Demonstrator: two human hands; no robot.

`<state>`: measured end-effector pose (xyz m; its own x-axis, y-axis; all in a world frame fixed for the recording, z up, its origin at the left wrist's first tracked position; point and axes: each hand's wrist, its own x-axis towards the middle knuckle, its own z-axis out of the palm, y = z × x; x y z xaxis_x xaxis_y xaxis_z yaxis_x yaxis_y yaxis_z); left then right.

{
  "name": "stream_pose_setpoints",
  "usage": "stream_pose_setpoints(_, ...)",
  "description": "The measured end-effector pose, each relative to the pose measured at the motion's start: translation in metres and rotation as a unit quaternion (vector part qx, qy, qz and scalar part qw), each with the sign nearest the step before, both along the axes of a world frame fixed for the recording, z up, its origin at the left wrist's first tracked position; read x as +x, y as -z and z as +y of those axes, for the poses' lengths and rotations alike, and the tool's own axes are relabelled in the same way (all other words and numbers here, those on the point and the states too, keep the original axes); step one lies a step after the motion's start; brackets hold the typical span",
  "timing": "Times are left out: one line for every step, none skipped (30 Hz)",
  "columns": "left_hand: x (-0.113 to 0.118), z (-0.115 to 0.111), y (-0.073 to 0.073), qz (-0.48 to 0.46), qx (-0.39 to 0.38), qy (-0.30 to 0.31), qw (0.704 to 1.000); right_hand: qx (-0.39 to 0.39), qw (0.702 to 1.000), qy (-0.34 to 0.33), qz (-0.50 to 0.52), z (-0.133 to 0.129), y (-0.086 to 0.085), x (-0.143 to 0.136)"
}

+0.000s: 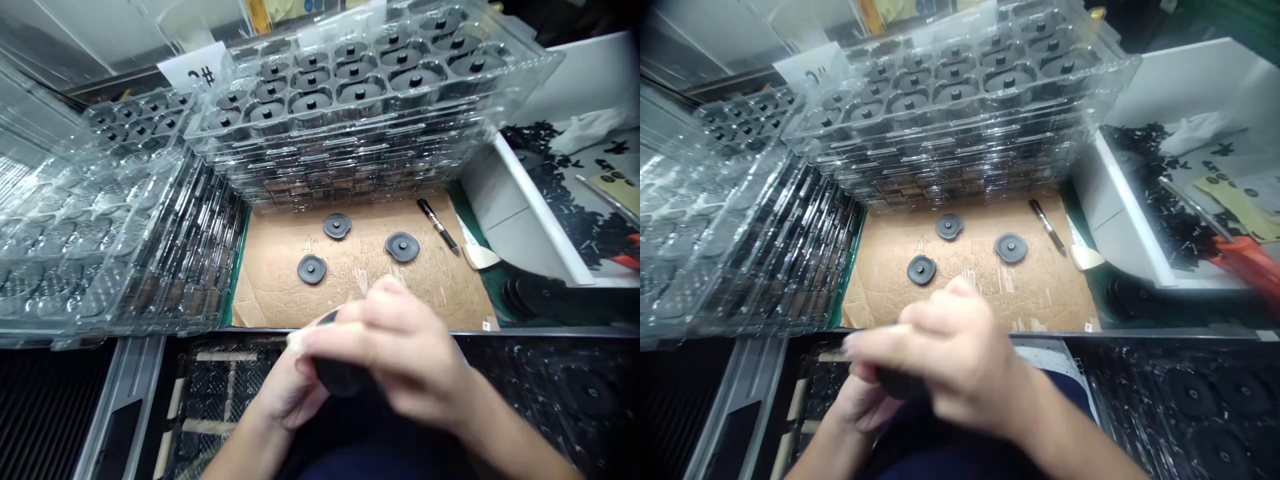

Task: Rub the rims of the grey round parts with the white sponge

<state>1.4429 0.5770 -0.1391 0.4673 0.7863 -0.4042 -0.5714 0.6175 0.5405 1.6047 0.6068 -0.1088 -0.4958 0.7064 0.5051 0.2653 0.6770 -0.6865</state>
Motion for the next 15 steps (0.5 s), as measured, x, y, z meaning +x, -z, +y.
stream_pose_setpoints(-0.002, -0.001, 0.001, -0.011, 0.001, -0.005, 1.0, -0.039, 0.999, 0.02, -0.003, 0.002, 0.009, 0.007)
stream_pose_setpoints(-0.004, -0.001, 0.003, -0.026, -0.001, -0.008, 1.0, -0.078, 0.996, 0.052, -0.01, 0.003, 0.021, 0.014)
stream_pose_setpoints(-0.007, -0.002, 0.005, -0.044, -0.007, -0.01, 0.999, -0.112, 0.989, 0.093, -0.015, 0.002, 0.036, 0.021)
stream_pose_setpoints(-0.009, -0.003, 0.007, -0.059, -0.012, -0.013, 0.998, -0.139, 0.981, 0.133, -0.02, -0.001, 0.054, 0.027)
stream_pose_setpoints(-0.011, -0.004, 0.008, -0.07, -0.016, -0.016, 0.997, -0.158, 0.974, 0.161, -0.029, -0.004, 0.073, 0.031)
stream_pose_setpoints(-0.012, -0.004, 0.009, -0.076, -0.018, -0.021, 0.997, -0.173, 0.969, 0.173, -0.039, -0.009, 0.092, 0.034)
stream_pose_setpoints(-0.013, -0.004, 0.009, -0.077, -0.018, -0.025, 0.997, -0.178, 0.967, 0.174, -0.056, -0.014, 0.108, 0.035)
stream_pose_setpoints(-0.013, -0.004, 0.009, -0.079, -0.018, -0.026, 0.996, -0.181, 0.966, 0.17, -0.075, -0.018, 0.121, 0.034)
stream_pose_setpoints(-0.012, -0.004, 0.009, -0.079, -0.019, -0.025, 0.996, -0.18, 0.965, 0.166, -0.093, -0.022, 0.127, 0.033)
stream_pose_setpoints(-0.01, -0.004, 0.008, -0.078, -0.019, -0.023, 0.997, -0.18, 0.964, 0.167, -0.103, -0.024, 0.127, 0.031)
stream_pose_setpoints(-0.008, -0.004, 0.007, -0.076, -0.018, -0.02, 0.997, -0.182, 0.962, 0.18, -0.098, -0.025, 0.12, 0.03)
stream_pose_setpoints(-0.006, -0.003, 0.006, -0.073, -0.018, -0.016, 0.997, -0.18, 0.959, 0.204, -0.077, -0.025, 0.107, 0.027)
stream_pose_setpoints(-0.004, -0.003, 0.005, -0.069, -0.016, -0.014, 0.997, -0.169, 0.959, 0.223, -0.047, -0.025, 0.089, 0.025)
stream_pose_setpoints(-0.002, -0.004, 0.004, -0.065, -0.012, -0.013, 0.998, -0.147, 0.96, 0.238, -0.012, -0.024, 0.069, 0.022)
stream_pose_setpoints(-0.001, -0.004, 0.004, -0.061, -0.008, -0.012, 0.998, -0.111, 0.968, 0.227, 0.011, -0.023, 0.048, 0.018)
